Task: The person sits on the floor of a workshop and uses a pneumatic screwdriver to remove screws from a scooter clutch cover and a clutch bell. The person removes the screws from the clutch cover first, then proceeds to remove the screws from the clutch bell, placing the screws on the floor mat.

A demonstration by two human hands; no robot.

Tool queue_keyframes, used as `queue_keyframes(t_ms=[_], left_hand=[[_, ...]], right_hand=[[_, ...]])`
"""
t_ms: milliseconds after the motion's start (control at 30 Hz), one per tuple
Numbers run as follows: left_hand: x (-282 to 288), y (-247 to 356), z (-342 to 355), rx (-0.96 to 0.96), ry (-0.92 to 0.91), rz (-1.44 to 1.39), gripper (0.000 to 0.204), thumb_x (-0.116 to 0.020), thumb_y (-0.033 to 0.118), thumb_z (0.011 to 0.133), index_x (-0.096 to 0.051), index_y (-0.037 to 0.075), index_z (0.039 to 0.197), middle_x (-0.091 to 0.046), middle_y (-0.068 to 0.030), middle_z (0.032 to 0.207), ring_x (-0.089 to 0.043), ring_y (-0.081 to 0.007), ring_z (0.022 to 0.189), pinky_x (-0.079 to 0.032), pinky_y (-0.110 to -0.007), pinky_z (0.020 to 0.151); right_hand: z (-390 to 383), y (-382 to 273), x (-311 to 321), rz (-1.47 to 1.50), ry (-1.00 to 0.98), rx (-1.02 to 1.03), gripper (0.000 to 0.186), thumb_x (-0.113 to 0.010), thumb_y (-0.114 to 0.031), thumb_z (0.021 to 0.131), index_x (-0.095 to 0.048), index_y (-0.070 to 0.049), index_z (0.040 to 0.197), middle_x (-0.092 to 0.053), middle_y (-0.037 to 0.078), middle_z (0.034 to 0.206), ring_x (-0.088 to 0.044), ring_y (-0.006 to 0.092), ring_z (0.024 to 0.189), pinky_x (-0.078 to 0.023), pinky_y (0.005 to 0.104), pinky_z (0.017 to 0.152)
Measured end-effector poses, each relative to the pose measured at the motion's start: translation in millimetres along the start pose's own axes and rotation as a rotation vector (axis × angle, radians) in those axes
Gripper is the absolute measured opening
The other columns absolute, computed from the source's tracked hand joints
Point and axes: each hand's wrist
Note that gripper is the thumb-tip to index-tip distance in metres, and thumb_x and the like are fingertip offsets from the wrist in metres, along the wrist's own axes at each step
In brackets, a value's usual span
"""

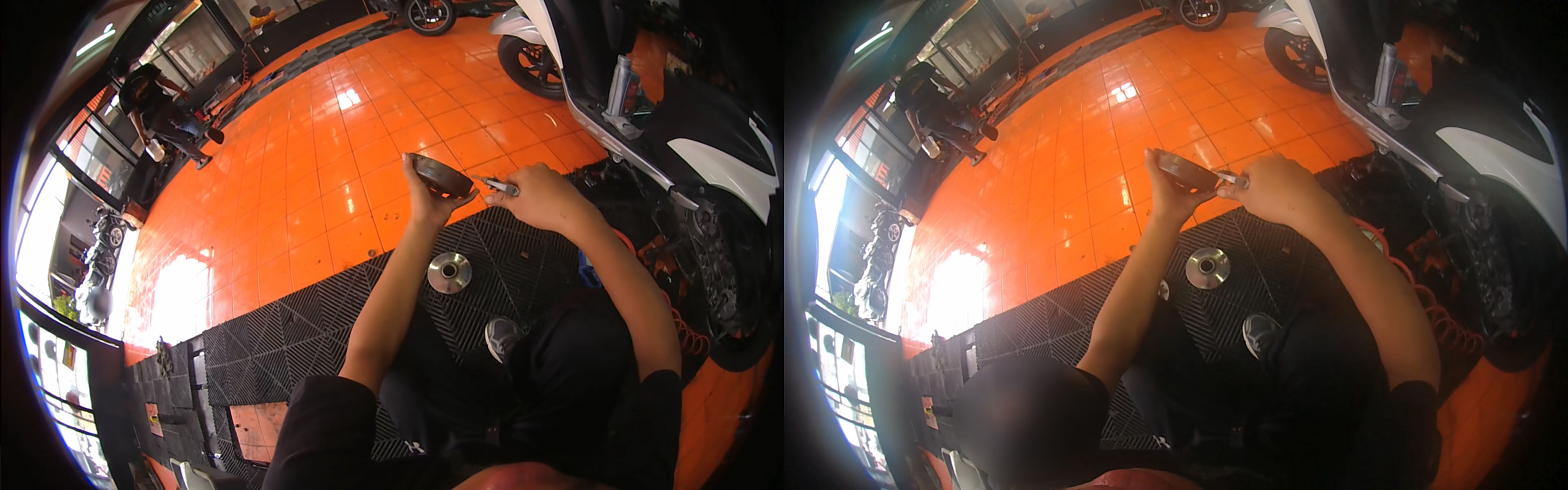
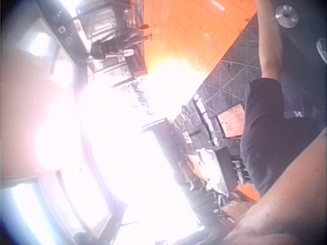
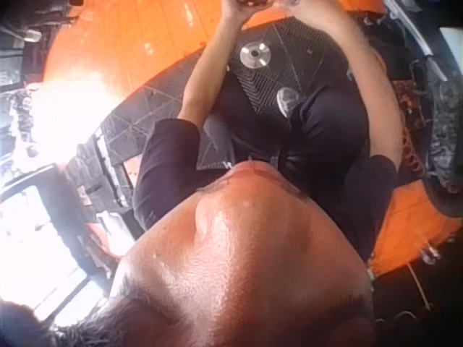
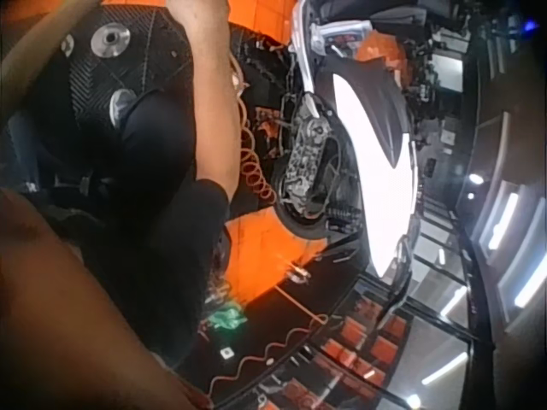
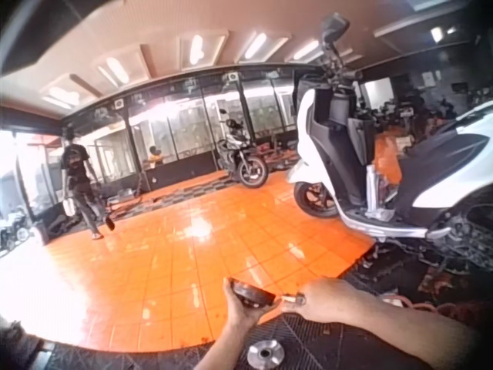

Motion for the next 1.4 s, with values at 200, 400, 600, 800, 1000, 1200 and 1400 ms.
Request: queue_keyframes(t_ms=[200,400,600,800,1000,1200,1400], left_hand=[[1,9,-4,0.113,-0.043,-0.268,0.112,-0.030,0.091,0.083,-0.014,0.006,0.155,-0.017,-0.0303,0.155,-0.023,-0.0534,0.143,-0.031,-0.076,0.107],[-8,11,-14,0.073,0.072,-0.263,0.110,-0.019,0.089,0.086,-0.007,0.007,0.157,-0.013,-0.0306,0.157,-0.018,-0.0534,0.146,-0.028,-0.074,0.111],[-12,13,-15,0.070,0.123,-0.275,0.105,-0.014,0.085,0.089,-0.007,0.006,0.157,-0.011,-0.0281,0.158,-0.022,-0.0524,0.144,-0.036,-0.071,0.109],[-19,12,-20,0.091,0.110,-0.293,0.096,-0.012,0.078,0.093,-0.014,0.004,0.153,-0.016,-0.0273,0.156,-0.028,-0.0492,0.142,-0.044,-0.067,0.106],[-9,12,-15,0.107,0.052,-0.328,0.085,-0.023,0.069,0.097,-0.023,0.000,0.146,-0.025,-0.0262,0.150,-0.034,-0.0476,0.138,-0.045,-0.066,0.107],[-16,14,-20,0.125,0.154,-0.364,0.080,-0.037,0.061,0.094,-0.028,-0.002,0.143,-0.031,-0.0265,0.144,-0.038,-0.0452,0.135,-0.044,-0.065,0.107],[7,16,-8,0.178,0.000,-0.378,0.097,-0.025,0.079,0.088,-0.015,0.007,0.153,-0.018,-0.0279,0.154,-0.031,-0.0503,0.139,-0.039,-0.069,0.108]], right_hand=[[2,5,2,0.034,-0.099,0.035,0.045,-0.072,-0.046,0.090,-0.073,-0.001,0.086,-0.064,0.013,0.064,-0.064,0.0235,0.062,-0.051,0.0369,0.066],[2,15,-5,0.237,-0.228,0.072,0.046,-0.071,-0.045,0.092,-0.070,0.000,0.082,-0.060,0.008,0.061,-0.061,0.0164,0.060,-0.047,0.0353,0.062],[9,28,-14,0.240,-0.191,0.059,0.047,-0.071,-0.047,0.091,-0.072,-0.001,0.085,-0.062,0.007,0.061,-0.065,0.0156,0.062,-0.049,0.0347,0.061],[8,26,-11,0.315,-0.273,0.031,0.039,-0.070,-0.040,0.094,-0.074,-0.001,0.093,-0.066,0.005,0.066,-0.066,0.0138,0.064,-0.050,0.0335,0.062],[9,25,-8,0.309,-0.284,0.034,0.037,-0.069,-0.038,0.096,-0.075,-0.001,0.094,-0.065,0.004,0.066,-0.063,0.0131,0.062,-0.049,0.0316,0.063],[18,36,-12,0.206,-0.144,-0.025,0.042,-0.070,-0.043,0.092,-0.074,-0.001,0.088,-0.066,0.006,0.066,-0.066,0.0150,0.064,-0.051,0.0334,0.065],[17,41,-14,0.344,-0.135,-0.008,0.046,-0.070,-0.047,0.091,-0.074,-0.002,0.085,-0.068,0.008,0.067,-0.067,0.0180,0.066,-0.052,0.0353,0.066]])
Point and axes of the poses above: each hand's wrist, its own z-axis towards the middle knuckle, its own x-axis out of the back of the hand, y = z × x
